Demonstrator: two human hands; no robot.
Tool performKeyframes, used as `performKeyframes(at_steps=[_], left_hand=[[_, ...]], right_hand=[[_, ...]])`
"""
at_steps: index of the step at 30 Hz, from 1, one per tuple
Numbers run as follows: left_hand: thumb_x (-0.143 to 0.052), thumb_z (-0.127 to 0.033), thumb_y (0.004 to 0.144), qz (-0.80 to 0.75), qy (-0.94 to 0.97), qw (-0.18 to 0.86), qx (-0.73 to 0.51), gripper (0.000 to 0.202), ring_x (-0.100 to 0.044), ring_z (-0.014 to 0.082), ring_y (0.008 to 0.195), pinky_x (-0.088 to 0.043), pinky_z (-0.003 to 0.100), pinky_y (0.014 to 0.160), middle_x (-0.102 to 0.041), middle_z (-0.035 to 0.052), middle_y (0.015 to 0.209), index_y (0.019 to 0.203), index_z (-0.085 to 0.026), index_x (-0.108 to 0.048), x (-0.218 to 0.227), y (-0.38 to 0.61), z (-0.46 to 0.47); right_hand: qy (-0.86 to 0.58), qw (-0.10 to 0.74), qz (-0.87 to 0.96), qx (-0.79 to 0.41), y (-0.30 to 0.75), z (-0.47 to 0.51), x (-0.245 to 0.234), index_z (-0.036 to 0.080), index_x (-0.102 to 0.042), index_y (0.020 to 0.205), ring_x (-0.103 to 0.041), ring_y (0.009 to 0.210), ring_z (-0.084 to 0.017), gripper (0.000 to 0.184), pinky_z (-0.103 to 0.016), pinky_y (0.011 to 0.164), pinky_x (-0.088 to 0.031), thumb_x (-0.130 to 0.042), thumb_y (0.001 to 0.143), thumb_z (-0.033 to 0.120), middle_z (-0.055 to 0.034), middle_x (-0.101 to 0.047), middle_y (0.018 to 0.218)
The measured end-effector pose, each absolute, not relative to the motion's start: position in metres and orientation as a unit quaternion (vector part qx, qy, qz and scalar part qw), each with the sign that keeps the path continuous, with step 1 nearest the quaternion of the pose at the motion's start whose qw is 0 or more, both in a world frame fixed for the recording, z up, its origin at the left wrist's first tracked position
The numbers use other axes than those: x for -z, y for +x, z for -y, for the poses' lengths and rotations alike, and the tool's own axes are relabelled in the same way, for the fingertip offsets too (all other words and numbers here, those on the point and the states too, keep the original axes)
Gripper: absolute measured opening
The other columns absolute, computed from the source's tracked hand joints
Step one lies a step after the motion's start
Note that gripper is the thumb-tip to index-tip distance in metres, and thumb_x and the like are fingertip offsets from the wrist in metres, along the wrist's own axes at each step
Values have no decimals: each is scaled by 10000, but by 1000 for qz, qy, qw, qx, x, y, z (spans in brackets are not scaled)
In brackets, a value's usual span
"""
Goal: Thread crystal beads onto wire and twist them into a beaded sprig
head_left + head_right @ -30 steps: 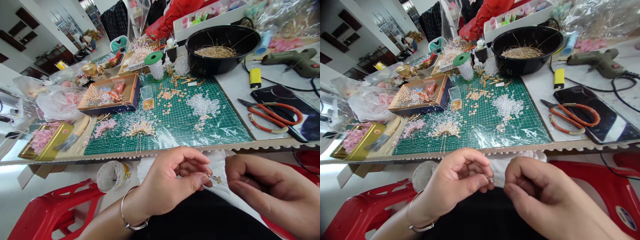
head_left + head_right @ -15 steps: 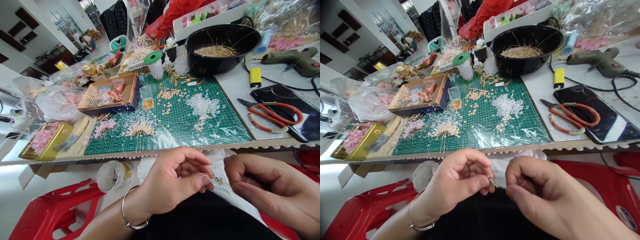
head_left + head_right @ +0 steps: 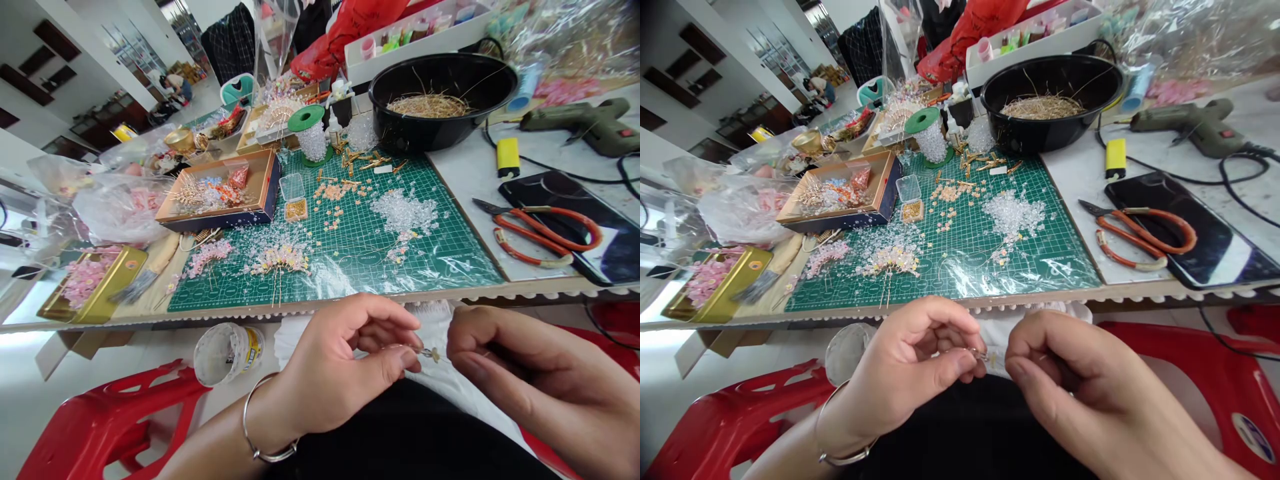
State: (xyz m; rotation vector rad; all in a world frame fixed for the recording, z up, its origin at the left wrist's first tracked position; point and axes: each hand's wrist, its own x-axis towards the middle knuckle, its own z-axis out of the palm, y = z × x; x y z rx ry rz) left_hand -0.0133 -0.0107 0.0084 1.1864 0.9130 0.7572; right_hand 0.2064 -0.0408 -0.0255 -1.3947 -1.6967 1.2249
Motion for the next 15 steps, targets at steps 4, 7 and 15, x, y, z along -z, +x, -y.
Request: performKeyframes(at_steps=[4,7,15], left_hand=[[-733,-209,861,-414,538,653,-336,151,-697,149,804,-565,238,693,-715,49,885,992,-173,-667,-9,-13,9],[-727,-204,869,-410,496,681,-350,136,-694,129,781,-557,214,669,-700,38,882,982,-172,-658,-8,-10,9],[-779,-202,829,-433,447,717,-313,173,-688,109,809,-551,203,743,-700,27,892,955,-167,-666,-16,-8,5]], right_hand=[[-509,321,662,-446,200,39,25,272,-589,860,-591,650,-161,173,-226,557,-514,-545,973,395,19,-585,730],[-477,345,707,-393,195,37,24,272,-599,916,-662,713,-160,73,-219,592,-548,-567,964,317,11,-644,793],[-476,380,729,-313,192,37,21,261,-579,872,-603,568,-127,86,-220,499,-492,-584,956,243,30,-632,699]])
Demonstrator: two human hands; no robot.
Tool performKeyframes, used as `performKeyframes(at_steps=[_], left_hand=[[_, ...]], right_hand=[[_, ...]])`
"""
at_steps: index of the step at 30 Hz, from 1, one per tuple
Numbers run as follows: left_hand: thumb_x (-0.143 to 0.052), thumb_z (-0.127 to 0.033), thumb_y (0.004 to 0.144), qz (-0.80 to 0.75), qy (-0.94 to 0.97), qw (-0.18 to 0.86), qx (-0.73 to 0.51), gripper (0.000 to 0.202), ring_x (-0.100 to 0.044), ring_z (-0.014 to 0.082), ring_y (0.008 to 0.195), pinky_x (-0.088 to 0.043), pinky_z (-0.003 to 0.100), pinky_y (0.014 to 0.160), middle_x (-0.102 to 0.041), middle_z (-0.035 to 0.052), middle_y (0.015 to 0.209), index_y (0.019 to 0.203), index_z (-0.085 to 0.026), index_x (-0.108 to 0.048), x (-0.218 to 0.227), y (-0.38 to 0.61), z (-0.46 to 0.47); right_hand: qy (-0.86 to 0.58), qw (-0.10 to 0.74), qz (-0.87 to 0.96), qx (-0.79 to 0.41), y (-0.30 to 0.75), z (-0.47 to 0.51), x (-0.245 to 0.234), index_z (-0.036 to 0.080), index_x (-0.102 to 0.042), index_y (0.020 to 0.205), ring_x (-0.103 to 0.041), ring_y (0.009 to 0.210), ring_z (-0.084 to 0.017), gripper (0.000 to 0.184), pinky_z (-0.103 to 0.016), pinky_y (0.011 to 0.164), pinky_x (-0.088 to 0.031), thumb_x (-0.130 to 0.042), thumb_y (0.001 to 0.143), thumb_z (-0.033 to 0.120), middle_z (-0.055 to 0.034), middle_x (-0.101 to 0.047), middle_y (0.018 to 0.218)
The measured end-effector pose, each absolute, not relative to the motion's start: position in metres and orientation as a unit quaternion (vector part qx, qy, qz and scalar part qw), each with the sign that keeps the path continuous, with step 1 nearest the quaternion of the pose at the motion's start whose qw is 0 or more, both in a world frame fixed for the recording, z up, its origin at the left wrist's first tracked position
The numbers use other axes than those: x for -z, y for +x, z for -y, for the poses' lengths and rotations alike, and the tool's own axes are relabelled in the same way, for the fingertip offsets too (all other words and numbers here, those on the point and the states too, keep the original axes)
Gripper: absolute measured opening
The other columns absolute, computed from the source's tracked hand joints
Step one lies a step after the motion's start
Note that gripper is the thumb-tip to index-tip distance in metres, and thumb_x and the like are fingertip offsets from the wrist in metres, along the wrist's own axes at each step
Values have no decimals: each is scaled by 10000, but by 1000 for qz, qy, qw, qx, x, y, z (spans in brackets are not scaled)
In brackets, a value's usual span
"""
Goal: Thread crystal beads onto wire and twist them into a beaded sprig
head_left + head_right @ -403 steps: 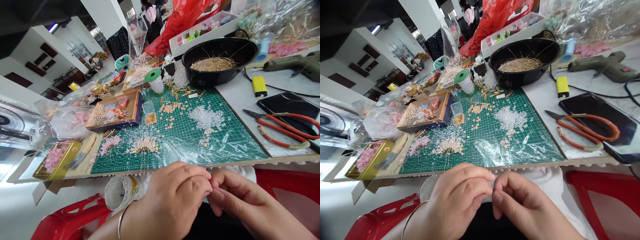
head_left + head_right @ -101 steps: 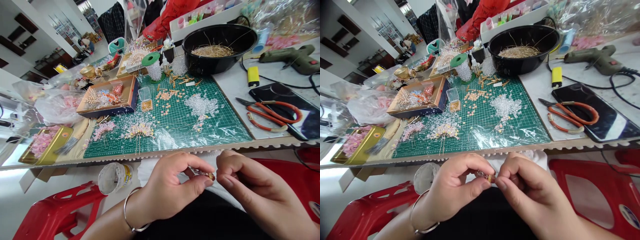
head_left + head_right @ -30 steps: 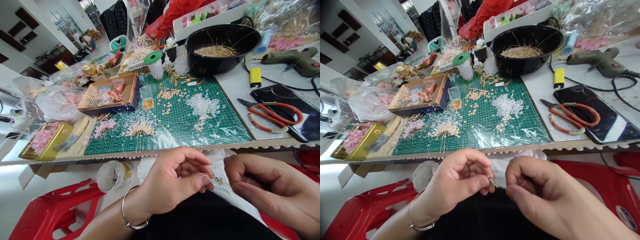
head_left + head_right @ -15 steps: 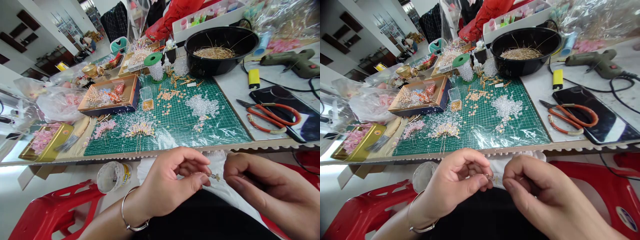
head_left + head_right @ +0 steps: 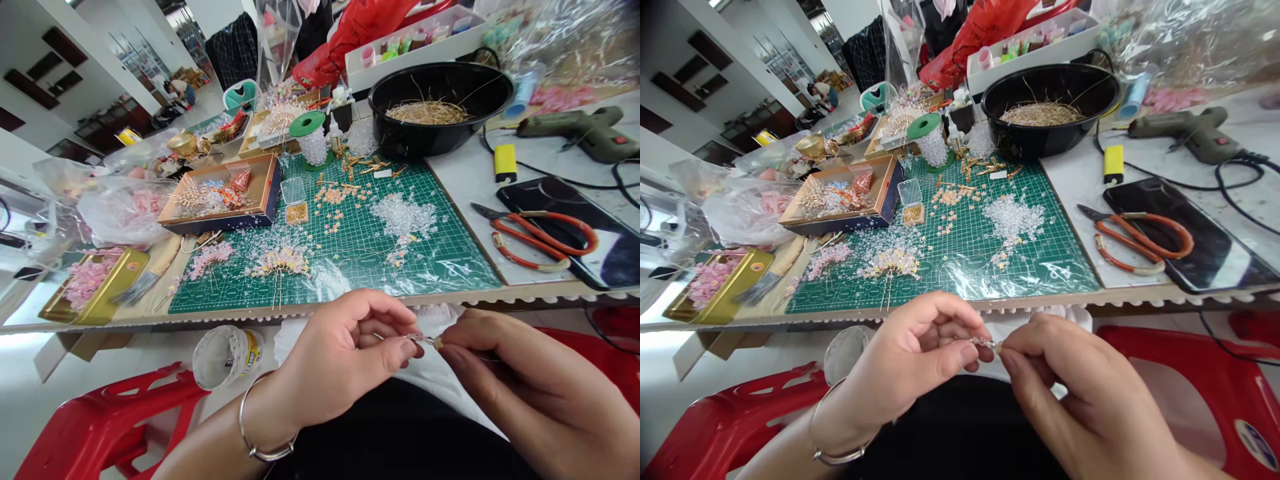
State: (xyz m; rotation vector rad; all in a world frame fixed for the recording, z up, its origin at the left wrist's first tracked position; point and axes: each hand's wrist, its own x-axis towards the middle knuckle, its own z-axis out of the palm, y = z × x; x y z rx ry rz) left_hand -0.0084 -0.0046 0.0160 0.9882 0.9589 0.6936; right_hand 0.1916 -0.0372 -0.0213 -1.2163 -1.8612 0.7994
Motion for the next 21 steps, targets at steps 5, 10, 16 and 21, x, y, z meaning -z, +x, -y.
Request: performKeyframes(at_steps=[5,10,16,21], left_hand=[[-803,-197,799,-407,431,736,-327,187,-682,125,801,-525,165,603,-672,22,899,924,-167,-667,-16,-8,1],[-771,-190,833,-395,418,744,-341,145,-659,98,750,-499,141,555,-658,14,864,916,-165,-656,-13,-4,2],[-790,-188,808,-393,423,735,-357,176,-644,95,734,-503,156,582,-645,12,845,907,-161,-647,-12,-3,6],[-747,-164,844,-386,458,718,-355,145,-636,86,752,-501,167,616,-652,11,878,948,-168,-646,-11,-6,7]], right_hand=[[-473,383,736,-297,191,41,22,270,-578,875,-610,583,-137,87,-240,509,-490,-576,949,223,23,-642,726],[-484,381,742,-263,193,43,18,292,-561,959,-561,517,-134,74,-253,487,-478,-587,928,230,36,-592,694],[-470,389,752,-248,195,42,15,283,-526,926,-564,509,-134,139,-238,465,-472,-565,899,152,23,-596,689],[-484,402,733,-259,196,43,14,281,-516,859,-562,506,-129,93,-215,427,-449,-584,920,262,32,-601,668]])
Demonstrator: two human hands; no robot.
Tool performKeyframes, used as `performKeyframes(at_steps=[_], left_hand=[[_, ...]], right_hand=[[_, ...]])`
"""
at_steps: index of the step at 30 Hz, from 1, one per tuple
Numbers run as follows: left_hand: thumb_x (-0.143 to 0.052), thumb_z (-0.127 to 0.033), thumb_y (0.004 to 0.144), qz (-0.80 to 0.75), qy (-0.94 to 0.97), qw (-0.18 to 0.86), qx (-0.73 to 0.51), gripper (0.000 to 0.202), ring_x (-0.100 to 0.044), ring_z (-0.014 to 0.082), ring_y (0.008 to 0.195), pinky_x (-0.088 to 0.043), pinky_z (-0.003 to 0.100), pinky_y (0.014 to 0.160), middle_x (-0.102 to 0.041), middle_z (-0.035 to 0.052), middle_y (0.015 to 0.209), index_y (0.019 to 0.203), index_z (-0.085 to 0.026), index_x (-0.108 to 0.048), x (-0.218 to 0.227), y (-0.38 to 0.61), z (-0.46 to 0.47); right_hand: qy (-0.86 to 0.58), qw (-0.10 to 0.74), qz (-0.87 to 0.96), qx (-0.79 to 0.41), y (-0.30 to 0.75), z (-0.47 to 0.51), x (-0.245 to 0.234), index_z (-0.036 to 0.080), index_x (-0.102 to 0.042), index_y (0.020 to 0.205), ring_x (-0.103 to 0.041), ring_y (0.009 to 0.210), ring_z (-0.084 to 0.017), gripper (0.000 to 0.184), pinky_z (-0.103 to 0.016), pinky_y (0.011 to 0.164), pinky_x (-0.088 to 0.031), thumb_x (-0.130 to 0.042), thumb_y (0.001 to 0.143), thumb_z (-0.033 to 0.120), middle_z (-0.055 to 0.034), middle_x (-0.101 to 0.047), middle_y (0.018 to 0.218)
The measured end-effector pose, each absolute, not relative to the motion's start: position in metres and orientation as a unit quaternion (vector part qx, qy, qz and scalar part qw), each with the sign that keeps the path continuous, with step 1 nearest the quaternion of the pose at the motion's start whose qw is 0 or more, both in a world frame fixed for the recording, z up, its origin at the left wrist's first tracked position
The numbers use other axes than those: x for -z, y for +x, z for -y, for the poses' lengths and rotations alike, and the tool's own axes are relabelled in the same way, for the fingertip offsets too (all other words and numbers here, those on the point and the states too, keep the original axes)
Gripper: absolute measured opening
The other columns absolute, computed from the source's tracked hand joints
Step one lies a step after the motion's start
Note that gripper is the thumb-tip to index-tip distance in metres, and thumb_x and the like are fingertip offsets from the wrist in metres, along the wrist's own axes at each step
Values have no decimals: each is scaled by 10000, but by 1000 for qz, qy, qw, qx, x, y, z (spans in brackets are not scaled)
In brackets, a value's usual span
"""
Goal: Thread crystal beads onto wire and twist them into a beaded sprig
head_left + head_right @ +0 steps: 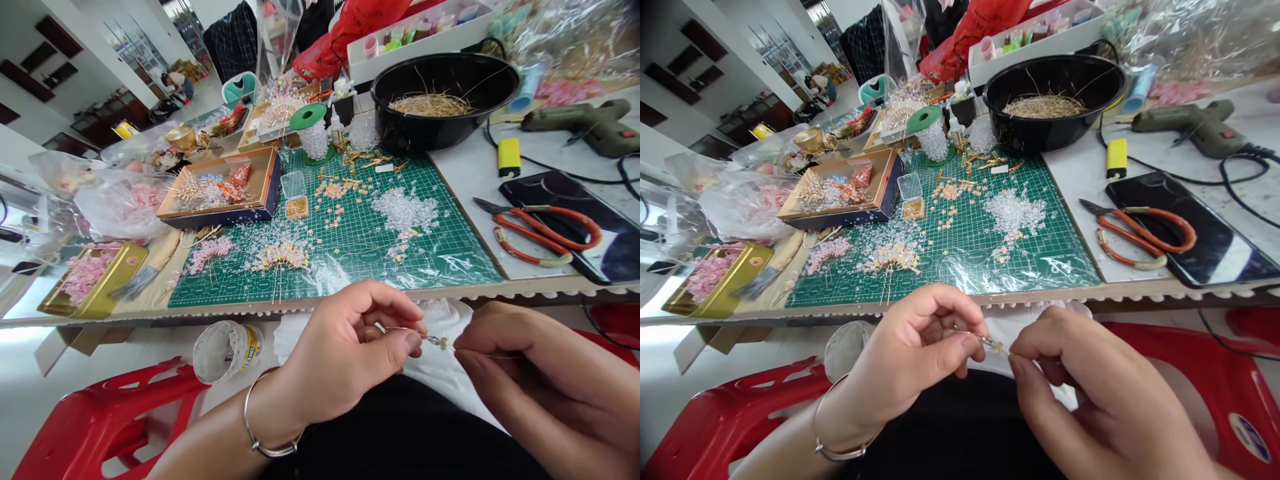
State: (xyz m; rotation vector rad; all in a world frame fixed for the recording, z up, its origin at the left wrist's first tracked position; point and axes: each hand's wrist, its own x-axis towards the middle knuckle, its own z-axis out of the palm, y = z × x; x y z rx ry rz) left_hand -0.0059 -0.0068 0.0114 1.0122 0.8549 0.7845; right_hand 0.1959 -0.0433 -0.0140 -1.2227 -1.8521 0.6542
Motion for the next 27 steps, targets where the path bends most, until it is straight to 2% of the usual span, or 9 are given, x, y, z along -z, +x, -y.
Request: performKeyframes(at_steps=[4,8,11,14,19,27], left_hand=[[-714,-172,872,-391,490,698,-346,116,-634,93,767,-498,187,637,-656,14,883,959,-174,-639,-13,-7,7],[-691,-154,879,-400,521,669,-348,101,-634,99,793,-510,220,718,-657,8,888,960,-183,-638,-15,-8,7],[-704,-159,874,-395,529,667,-346,100,-632,95,800,-509,229,760,-654,-2,881,945,-191,-642,-15,-9,7],[-719,-177,873,-389,503,689,-348,115,-629,90,784,-505,220,731,-655,-4,875,955,-197,-641,-13,-9,6],[-756,-208,852,-386,465,714,-354,158,-625,88,764,-493,205,668,-649,-1,867,957,-193,-640,-11,-7,7],[-760,-162,835,-383,477,709,-352,159,-624,81,755,-506,190,668,-657,-5,867,944,-189,-647,-10,-6,7]], right_hand=[[-501,390,721,-278,197,44,15,283,-533,843,-541,502,-132,105,-223,424,-432,-581,931,312,40,-570,641],[-496,388,724,-281,197,44,15,281,-545,829,-520,493,-125,113,-223,423,-425,-578,936,296,44,-549,632],[-499,384,735,-253,196,44,14,277,-538,840,-562,523,-132,102,-227,429,-449,-579,933,286,26,-565,677],[-476,396,751,-230,193,44,15,282,-548,903,-634,614,-156,75,-227,466,-493,-586,914,218,4,-579,724],[-460,415,766,-172,189,45,22,251,-568,1076,-636,651,-179,223,-292,595,-552,-588,881,144,-41,-620,776],[-465,410,750,-229,193,51,27,258,-580,962,-600,544,-150,136,-279,533,-521,-593,888,145,0,-574,691]])
